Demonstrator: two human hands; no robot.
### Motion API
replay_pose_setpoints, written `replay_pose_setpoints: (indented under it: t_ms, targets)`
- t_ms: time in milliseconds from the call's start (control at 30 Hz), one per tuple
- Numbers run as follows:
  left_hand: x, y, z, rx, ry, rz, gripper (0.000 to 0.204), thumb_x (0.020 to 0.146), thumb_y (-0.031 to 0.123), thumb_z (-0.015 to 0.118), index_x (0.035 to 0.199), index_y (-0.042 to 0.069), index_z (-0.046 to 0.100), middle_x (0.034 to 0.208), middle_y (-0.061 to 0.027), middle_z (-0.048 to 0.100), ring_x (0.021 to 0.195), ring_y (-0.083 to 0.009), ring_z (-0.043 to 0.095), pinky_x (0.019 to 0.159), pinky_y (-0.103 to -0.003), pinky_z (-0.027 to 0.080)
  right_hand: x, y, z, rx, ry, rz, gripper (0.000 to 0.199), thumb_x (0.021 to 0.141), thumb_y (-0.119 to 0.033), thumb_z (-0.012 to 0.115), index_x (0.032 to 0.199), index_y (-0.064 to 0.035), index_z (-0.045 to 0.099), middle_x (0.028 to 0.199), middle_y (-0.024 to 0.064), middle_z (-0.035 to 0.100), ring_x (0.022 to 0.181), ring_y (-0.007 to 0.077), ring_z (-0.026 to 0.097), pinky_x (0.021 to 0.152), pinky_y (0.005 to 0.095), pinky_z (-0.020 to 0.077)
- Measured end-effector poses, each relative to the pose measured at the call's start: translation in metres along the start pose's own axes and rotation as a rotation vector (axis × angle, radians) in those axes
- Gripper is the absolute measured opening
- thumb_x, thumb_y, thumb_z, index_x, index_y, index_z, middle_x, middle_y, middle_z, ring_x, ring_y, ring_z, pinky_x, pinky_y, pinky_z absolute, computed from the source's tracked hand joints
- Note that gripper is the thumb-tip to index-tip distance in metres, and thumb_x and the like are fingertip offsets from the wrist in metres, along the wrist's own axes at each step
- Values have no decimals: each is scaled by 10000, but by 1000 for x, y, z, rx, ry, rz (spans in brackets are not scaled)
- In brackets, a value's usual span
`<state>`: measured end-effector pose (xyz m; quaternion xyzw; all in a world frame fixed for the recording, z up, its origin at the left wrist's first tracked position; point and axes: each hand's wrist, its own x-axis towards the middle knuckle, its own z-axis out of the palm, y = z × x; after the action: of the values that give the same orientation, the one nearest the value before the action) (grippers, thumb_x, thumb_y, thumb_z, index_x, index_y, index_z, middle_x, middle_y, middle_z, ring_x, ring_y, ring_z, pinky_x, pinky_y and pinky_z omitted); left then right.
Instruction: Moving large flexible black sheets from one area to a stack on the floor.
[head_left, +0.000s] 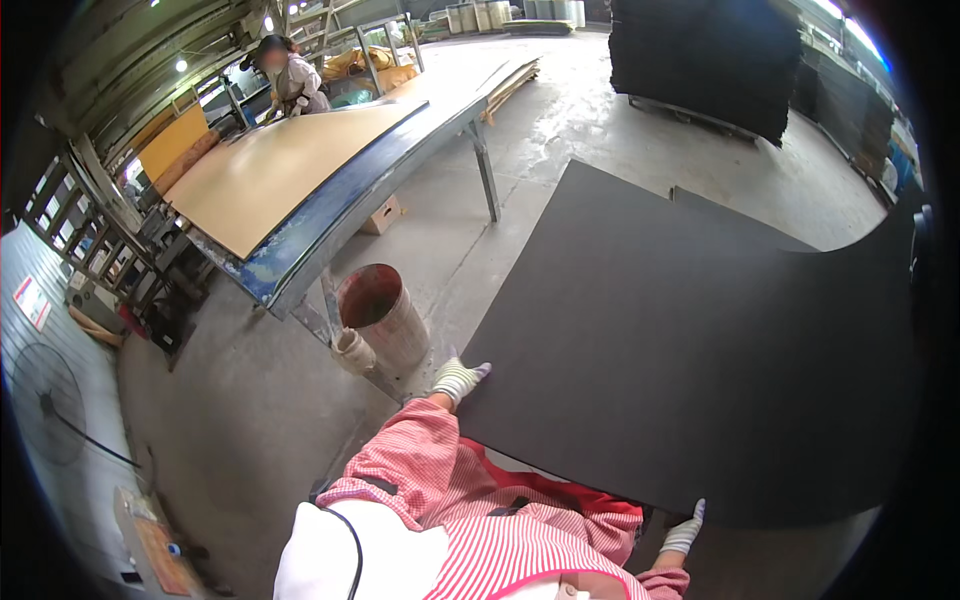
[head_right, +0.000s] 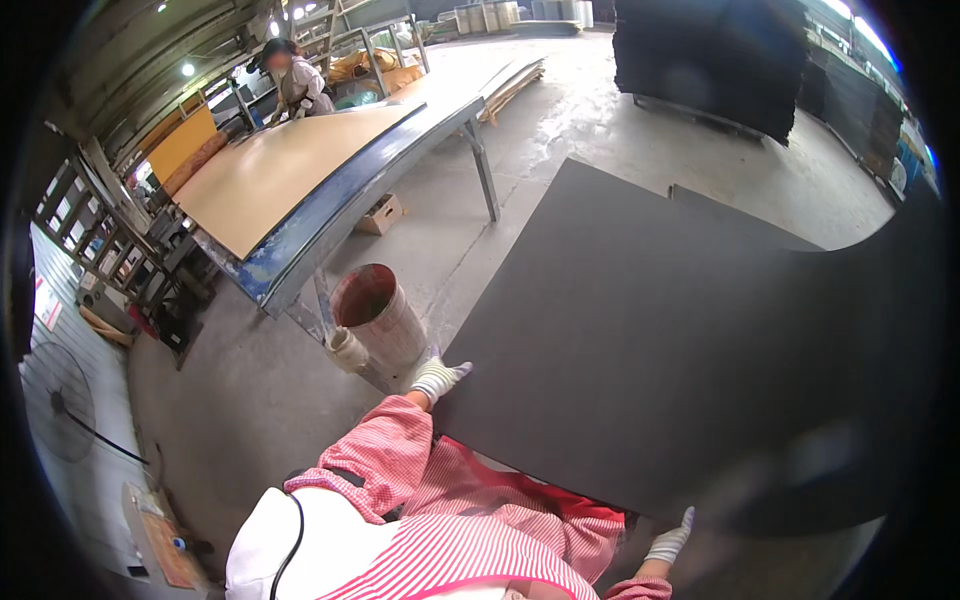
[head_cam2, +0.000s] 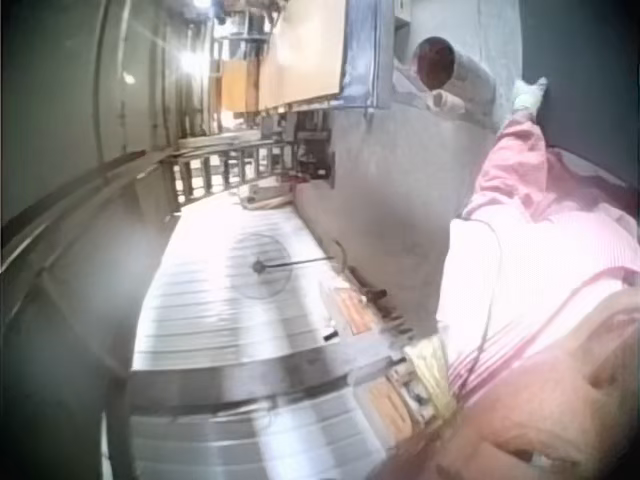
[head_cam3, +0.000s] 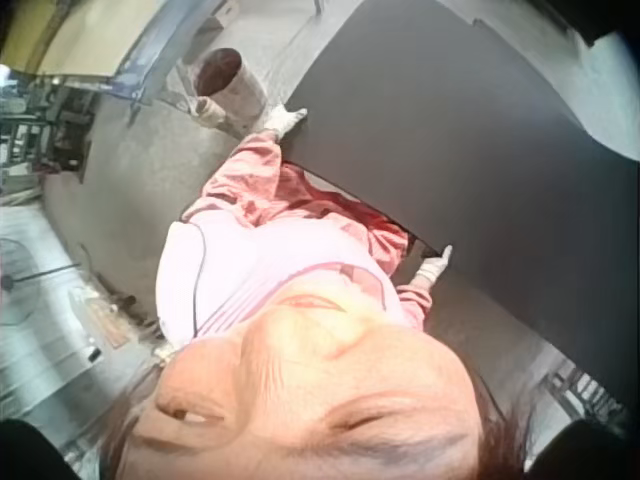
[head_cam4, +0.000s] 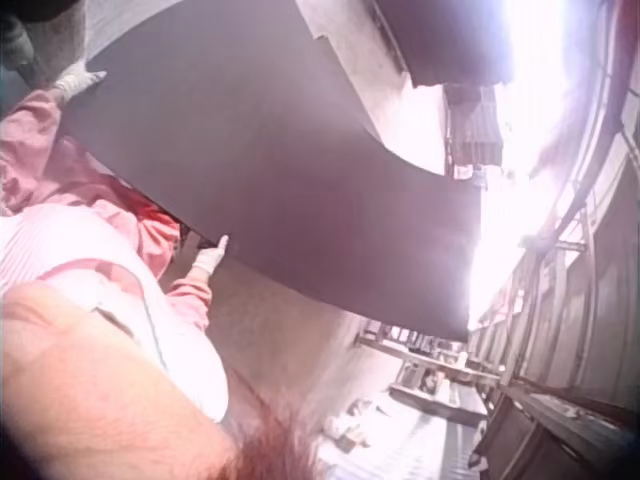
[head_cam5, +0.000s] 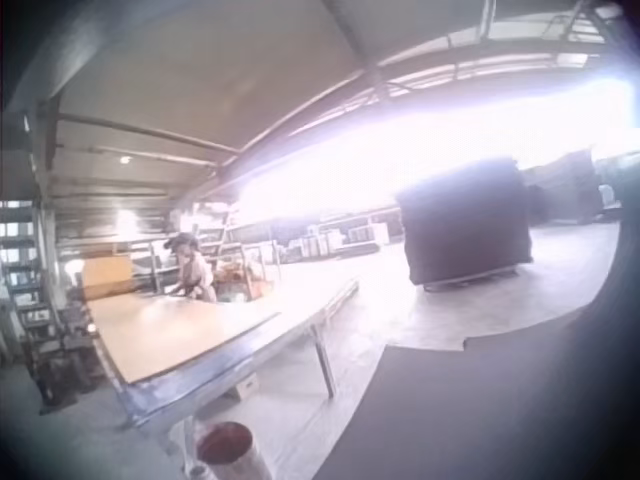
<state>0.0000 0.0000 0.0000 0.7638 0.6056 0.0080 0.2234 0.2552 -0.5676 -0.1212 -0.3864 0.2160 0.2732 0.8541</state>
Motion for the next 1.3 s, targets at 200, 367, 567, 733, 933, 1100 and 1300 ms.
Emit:
replay_pose_setpoints:
  t_ms: [200, 367, 567, 733, 933, 1100, 1300]
  targets:
    - [-30, 8, 36, -891, -238, 73, 505, 831, 196, 661, 1241, -37, 482, 1088, -129, 614, 933, -193, 583, 834, -280, 466, -10, -52, -8, -269, 367, -300, 799, 731, -519, 659, 1316, -27, 425, 1318, 138, 462, 1207, 244, 408, 1046, 404, 271]
    - [-75, 67, 42, -1122, -192, 137, 483, 831, 199, 669, 1231, -18, 508, 1089, -91, 609, 944, -149, 563, 843, -254, 452, 65, -138, -78, -406, 301, -639, 747, 714, -528, 680, 1256, -48, 494, 1255, 110, 501, 1123, 272, 468, 981, 411, 356]
    - [-76, 202, 94, -1080, -357, 328, 490, 858, 248, 632, 1252, -9, 495, 1139, -97, 593, 1006, -152, 542, 907, -256, 404, 131, -210, -131, 62, 111, -480, 701, 884, -487, 416, 1369, 11, 327, 1408, 94, 356, 1308, 222, 298, 1088, 425, 201]
    - [-100, 266, 167, -1012, -441, 107, 496, 889, 233, 584, 1296, -8, 434, 1184, -110, 564, 1039, -177, 525, 912, -269, 398, 63, -70, 73, -143, 355, -281, 719, 696, -476, 713, 1217, -23, 511, 1192, 97, 524, 1040, 242, 487, 953, 391, 355]
    - [-97, 319, 250, -905, -801, 243, 605, 874, 205, 583, 1365, -16, 308, 1239, -154, 523, 1085, -227, 509, 916, -288, 402, 126, -44, 55, 72, 395, -87, 413, 770, -376, 693, 1083, -136, 568, 1028, 23, 601, 922, 224, 555, 767, 369, 453]
    - [-106, 311, 264, -849, -1205, 83, 733, 831, 145, 618, 1429, 96, 196, 1177, -138, 555, 985, -247, 577, 815, -362, 470, 162, -87, 25, -39, 423, -80, 425, 800, -415, 647, 1105, -133, 556, 1128, 39, 566, 1015, 233, 512, 890, 431, 380]
    - [-68, 152, 190, -1022, -938, -113, 586, 870, 196, 597, 1376, 92, 320, 1122, -106, 591, 984, -227, 593, 790, -350, 490, 160, -79, -5, -216, 260, -111, 658, 791, -433, 648, 1304, -85, 425, 1309, 64, 466, 1209, 269, 411, 1008, 448, 297]
